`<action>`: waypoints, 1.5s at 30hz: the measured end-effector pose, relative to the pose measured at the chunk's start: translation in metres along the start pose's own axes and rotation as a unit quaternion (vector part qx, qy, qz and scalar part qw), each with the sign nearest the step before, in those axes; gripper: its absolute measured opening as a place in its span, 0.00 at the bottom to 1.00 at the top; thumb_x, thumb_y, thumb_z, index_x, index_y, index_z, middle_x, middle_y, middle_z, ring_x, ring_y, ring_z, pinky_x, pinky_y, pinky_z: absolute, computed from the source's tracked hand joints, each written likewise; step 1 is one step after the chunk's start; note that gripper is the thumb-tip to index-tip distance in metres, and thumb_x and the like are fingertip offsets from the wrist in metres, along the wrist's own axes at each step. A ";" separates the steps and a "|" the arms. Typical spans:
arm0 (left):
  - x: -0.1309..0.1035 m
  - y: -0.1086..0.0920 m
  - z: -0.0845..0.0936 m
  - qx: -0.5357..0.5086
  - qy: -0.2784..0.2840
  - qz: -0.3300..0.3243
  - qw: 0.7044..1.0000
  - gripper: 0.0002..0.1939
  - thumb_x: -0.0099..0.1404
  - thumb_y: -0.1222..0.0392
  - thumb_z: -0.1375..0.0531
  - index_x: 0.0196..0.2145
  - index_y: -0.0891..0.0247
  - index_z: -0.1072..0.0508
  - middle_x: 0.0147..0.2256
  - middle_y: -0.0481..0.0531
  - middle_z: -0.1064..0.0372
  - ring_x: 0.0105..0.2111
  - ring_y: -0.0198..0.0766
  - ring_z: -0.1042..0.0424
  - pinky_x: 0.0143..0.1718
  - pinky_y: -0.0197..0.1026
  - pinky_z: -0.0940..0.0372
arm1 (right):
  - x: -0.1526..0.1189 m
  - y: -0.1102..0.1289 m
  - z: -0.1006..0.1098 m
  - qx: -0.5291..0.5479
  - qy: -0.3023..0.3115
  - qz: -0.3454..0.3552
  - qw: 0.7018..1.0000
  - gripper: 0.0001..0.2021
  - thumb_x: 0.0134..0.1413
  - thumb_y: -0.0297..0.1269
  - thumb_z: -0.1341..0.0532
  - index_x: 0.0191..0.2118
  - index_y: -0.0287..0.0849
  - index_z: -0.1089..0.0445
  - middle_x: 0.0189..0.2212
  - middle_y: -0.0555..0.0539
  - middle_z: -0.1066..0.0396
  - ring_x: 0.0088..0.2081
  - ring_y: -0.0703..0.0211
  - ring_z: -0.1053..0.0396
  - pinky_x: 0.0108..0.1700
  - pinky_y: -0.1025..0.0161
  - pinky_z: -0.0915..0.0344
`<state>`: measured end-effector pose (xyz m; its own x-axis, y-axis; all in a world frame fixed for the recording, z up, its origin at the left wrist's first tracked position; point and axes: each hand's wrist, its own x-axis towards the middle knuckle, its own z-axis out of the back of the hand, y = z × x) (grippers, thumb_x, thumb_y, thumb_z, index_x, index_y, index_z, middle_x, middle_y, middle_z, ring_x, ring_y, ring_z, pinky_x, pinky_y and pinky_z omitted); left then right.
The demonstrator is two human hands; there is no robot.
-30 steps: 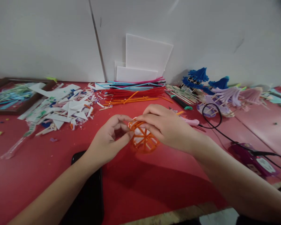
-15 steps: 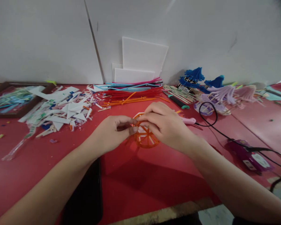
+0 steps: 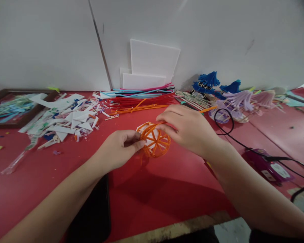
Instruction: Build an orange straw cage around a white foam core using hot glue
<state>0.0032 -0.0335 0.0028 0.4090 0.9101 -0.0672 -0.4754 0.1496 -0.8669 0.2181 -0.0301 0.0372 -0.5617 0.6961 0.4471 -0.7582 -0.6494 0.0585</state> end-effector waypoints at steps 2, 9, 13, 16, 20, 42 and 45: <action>-0.003 -0.002 0.000 0.009 -0.001 -0.008 1.000 0.12 0.59 0.52 0.41 0.29 0.63 0.24 0.28 0.50 0.25 0.29 0.39 0.28 0.31 0.38 0.35 | 0.001 -0.002 0.002 -0.016 0.010 0.015 1.000 0.09 0.63 0.34 0.44 0.36 0.40 0.27 0.35 0.44 0.27 0.39 0.54 0.32 0.42 0.59 0.38; -0.009 -0.005 -0.006 -0.045 -0.022 -0.005 0.999 0.12 0.61 0.52 0.41 0.34 0.63 0.24 0.31 0.51 0.23 0.32 0.41 0.25 0.35 0.40 0.31 | -0.002 0.005 0.003 0.011 -0.004 -0.009 1.000 0.11 0.64 0.35 0.46 0.37 0.40 0.27 0.35 0.44 0.28 0.38 0.55 0.32 0.40 0.60 0.39; -0.008 -0.002 -0.010 -0.069 -0.086 -0.036 0.993 0.12 0.61 0.53 0.39 0.39 0.61 0.22 0.37 0.50 0.21 0.37 0.42 0.24 0.41 0.41 0.30 | -0.007 0.011 0.002 0.023 0.001 0.004 1.000 0.10 0.65 0.34 0.46 0.38 0.41 0.28 0.35 0.45 0.27 0.38 0.56 0.31 0.40 0.61 0.38; -0.008 -0.002 -0.014 -0.097 -0.121 -0.028 0.987 0.13 0.59 0.51 0.37 0.38 0.61 0.21 0.38 0.51 0.21 0.39 0.43 0.24 0.43 0.42 0.29 | -0.011 0.016 -0.001 0.031 -0.027 0.008 0.999 0.10 0.65 0.33 0.47 0.37 0.41 0.28 0.34 0.45 0.27 0.36 0.57 0.32 0.40 0.62 0.38; -0.009 0.002 -0.021 -0.141 -0.139 -0.019 0.980 0.17 0.57 0.49 0.35 0.40 0.63 0.22 0.38 0.53 0.21 0.38 0.43 0.23 0.42 0.43 0.28 | -0.016 0.022 -0.009 0.042 -0.082 -0.006 0.996 0.09 0.64 0.32 0.46 0.36 0.41 0.29 0.33 0.45 0.27 0.36 0.58 0.31 0.39 0.62 0.37; -0.025 0.023 -0.019 0.045 -0.264 -0.104 0.958 0.12 0.63 0.57 0.40 0.44 0.59 0.24 0.41 0.50 0.23 0.39 0.39 0.24 0.46 0.41 0.29 | -0.052 0.023 0.011 0.084 -0.140 -0.087 0.983 0.07 0.62 0.31 0.43 0.38 0.44 0.28 0.33 0.47 0.23 0.36 0.57 0.27 0.41 0.59 0.31; -0.026 0.028 -0.018 0.083 -0.266 -0.186 0.942 0.09 0.64 0.60 0.41 0.42 0.58 0.24 0.38 0.49 0.23 0.38 0.37 0.25 0.44 0.39 0.29 | -0.056 -0.043 0.021 -0.041 -0.134 -0.204 0.969 0.11 0.60 0.30 0.44 0.46 0.42 0.29 0.39 0.41 0.25 0.42 0.50 0.28 0.49 0.53 0.33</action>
<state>-0.0066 -0.0604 -0.0290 0.1442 0.8418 0.5202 -0.5092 0.5139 -0.6904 0.2887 -0.0473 0.0285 -0.1111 0.7777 0.6188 -0.9293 -0.3019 0.2126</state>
